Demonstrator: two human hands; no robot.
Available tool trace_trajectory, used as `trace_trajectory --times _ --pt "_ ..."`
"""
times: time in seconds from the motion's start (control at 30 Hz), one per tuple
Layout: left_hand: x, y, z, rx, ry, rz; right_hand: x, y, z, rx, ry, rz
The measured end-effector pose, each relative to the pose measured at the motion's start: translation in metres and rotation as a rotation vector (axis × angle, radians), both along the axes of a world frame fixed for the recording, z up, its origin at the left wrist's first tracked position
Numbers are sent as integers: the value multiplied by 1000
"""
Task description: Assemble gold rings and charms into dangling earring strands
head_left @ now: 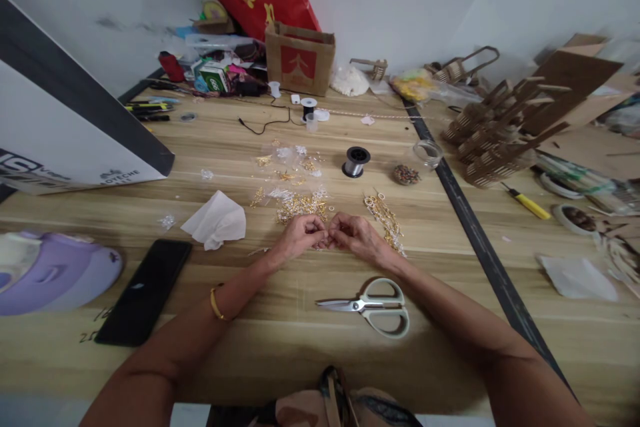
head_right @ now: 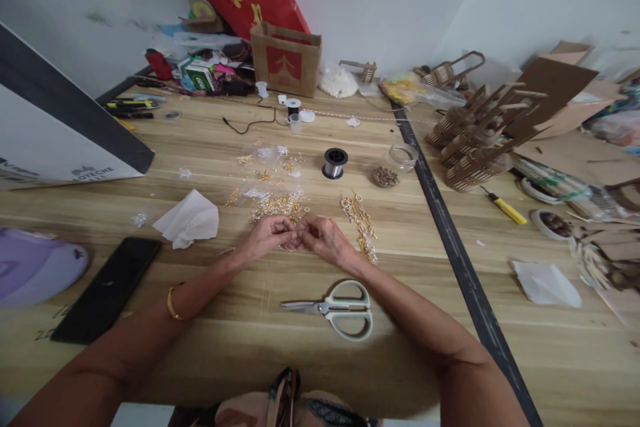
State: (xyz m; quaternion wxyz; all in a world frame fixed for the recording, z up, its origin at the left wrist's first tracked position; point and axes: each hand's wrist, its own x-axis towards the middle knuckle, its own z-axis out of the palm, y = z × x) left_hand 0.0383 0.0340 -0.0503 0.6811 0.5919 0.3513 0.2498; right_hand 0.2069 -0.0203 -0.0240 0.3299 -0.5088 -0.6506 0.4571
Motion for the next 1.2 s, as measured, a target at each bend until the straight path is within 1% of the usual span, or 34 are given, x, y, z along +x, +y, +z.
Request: trace_trajectory --times 0.2,0.47,0.73,0.87,0.97,1.07,1.2 --pt "-1 1 3 -51 -15 -39 1 0 0 19 -40 2" --pt "-3 2 1 -105 -27 -41 1 -1 3 66 -92 -18" --pt "-4 -1 15 -131 -22 -25 1 -2 4 165 -221 -10" --pt "-4 -1 13 -159 -34 -2 -1 -4 6 270 -290 21" --pt "-4 1 8 -201 -47 17 -3 -6 6 357 -376 46" --pt "-3 1 5 -229 -57 32 -4 -9 6 432 -525 71" --pt "-3 0 6 -201 -64 28 -5 -13 9 513 -742 143"
